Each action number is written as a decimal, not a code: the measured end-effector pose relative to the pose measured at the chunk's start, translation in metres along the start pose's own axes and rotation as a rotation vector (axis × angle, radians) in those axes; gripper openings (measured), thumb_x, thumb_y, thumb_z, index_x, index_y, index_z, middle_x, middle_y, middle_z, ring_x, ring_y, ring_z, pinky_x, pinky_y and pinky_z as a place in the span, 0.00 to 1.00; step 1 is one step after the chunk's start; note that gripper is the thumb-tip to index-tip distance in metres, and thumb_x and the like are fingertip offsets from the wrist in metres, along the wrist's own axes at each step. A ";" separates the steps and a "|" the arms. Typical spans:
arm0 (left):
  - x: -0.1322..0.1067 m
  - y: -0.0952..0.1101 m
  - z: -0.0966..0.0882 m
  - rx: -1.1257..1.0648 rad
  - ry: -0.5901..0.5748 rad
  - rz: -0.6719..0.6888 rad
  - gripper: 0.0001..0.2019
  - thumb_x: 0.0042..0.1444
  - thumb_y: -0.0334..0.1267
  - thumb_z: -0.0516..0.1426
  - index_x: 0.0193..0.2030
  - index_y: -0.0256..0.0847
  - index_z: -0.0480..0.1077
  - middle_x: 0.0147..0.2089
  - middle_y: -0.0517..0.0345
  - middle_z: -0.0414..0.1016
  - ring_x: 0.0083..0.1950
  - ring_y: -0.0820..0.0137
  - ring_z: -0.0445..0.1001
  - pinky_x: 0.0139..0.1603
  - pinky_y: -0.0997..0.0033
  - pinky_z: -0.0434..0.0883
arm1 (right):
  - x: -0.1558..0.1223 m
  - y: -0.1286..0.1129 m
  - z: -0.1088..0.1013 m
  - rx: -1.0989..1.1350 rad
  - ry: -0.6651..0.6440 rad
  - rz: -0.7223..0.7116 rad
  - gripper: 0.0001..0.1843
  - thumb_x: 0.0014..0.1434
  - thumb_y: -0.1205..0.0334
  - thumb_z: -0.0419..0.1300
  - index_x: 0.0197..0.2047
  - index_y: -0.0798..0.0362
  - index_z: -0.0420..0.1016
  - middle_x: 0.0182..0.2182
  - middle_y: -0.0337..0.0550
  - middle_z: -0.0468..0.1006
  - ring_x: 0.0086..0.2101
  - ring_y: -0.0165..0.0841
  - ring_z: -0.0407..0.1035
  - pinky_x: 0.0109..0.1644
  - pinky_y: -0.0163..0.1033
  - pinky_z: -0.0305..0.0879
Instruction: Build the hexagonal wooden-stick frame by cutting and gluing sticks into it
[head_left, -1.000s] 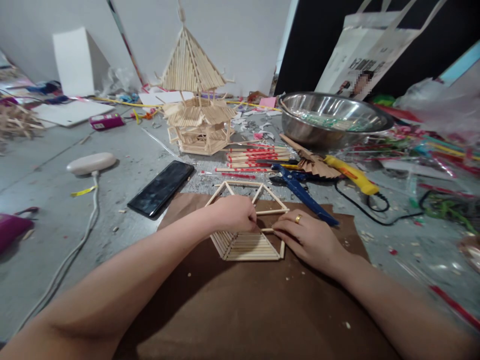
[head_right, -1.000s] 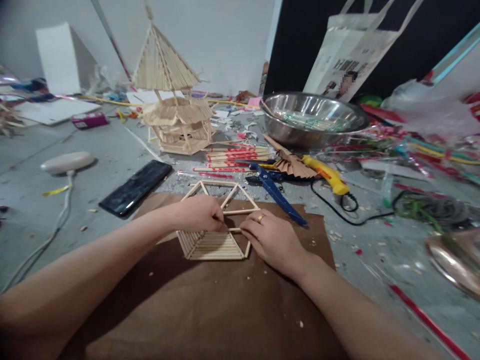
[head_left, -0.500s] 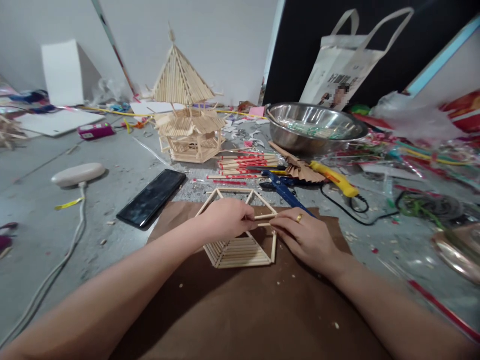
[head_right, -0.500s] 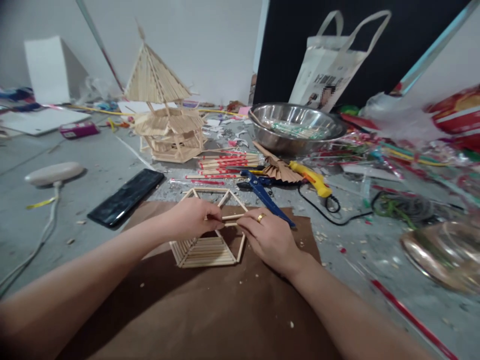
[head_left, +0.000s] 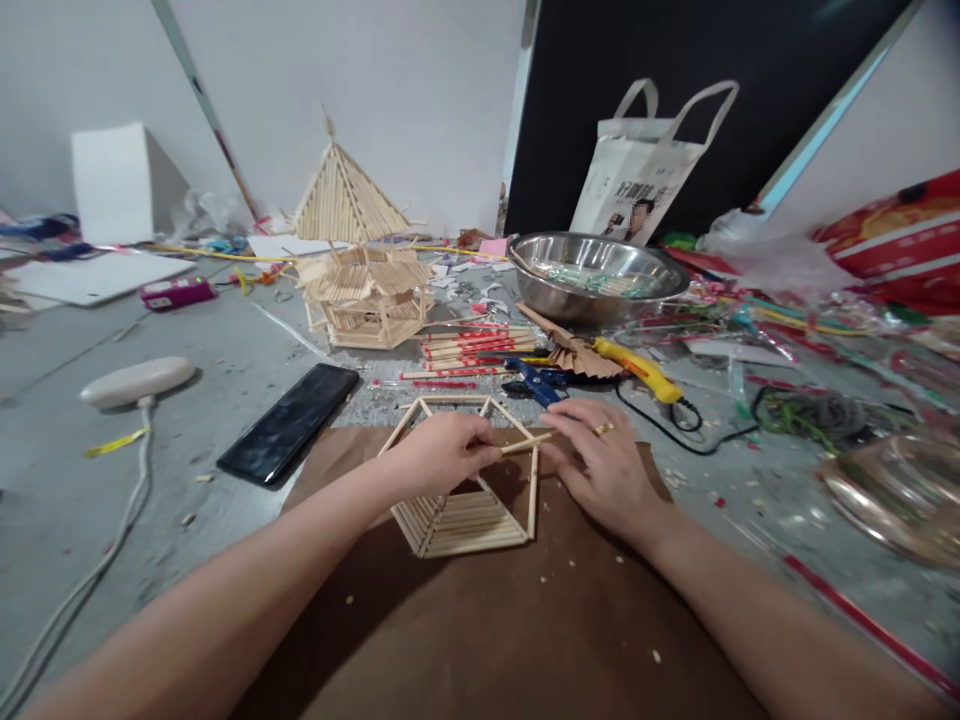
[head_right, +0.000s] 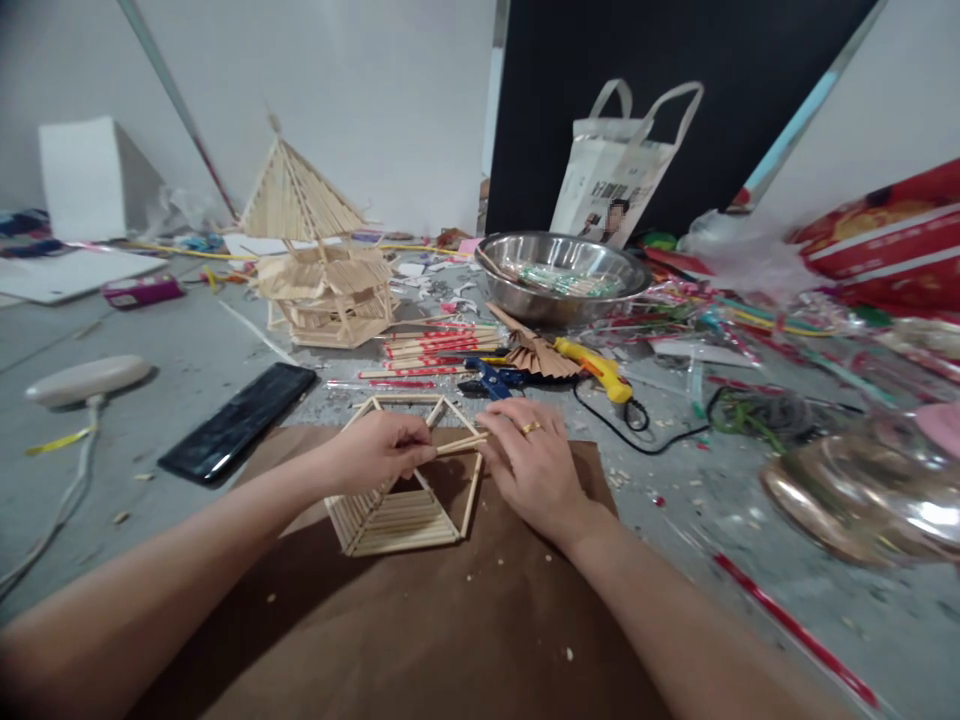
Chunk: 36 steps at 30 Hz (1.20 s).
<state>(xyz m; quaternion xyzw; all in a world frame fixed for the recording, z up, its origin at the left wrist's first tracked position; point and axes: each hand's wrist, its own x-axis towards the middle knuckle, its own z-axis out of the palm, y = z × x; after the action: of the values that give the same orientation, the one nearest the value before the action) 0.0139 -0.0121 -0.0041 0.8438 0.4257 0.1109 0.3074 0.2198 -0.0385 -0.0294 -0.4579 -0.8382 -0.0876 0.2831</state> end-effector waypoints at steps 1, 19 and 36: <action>0.001 -0.001 0.000 -0.102 -0.012 -0.015 0.11 0.50 0.41 0.48 0.27 0.37 0.65 0.23 0.60 0.69 0.24 0.77 0.64 0.25 0.78 0.57 | 0.000 0.001 -0.001 -0.027 0.051 0.028 0.15 0.51 0.62 0.52 0.43 0.54 0.63 0.42 0.48 0.67 0.45 0.37 0.58 0.48 0.47 0.53; 0.004 -0.004 -0.001 -0.939 0.224 -0.196 0.10 0.46 0.41 0.52 0.26 0.36 0.60 0.20 0.63 0.67 0.14 0.85 0.51 0.14 0.83 0.47 | 0.001 0.050 0.005 -0.259 -0.041 0.280 0.15 0.52 0.57 0.48 0.37 0.57 0.67 0.33 0.48 0.73 0.35 0.38 0.66 0.38 0.42 0.60; 0.007 -0.012 0.010 -0.730 0.272 -0.121 0.10 0.49 0.42 0.49 0.27 0.36 0.60 0.22 0.62 0.67 0.16 0.83 0.53 0.17 0.82 0.51 | 0.005 0.043 0.010 -0.176 -0.320 0.376 0.20 0.50 0.48 0.49 0.36 0.54 0.69 0.32 0.46 0.73 0.36 0.38 0.65 0.37 0.39 0.58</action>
<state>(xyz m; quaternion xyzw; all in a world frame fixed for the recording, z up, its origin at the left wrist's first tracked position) 0.0153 -0.0054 -0.0199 0.6299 0.4444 0.3475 0.5339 0.2491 -0.0061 -0.0396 -0.6366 -0.7615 -0.0327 0.1174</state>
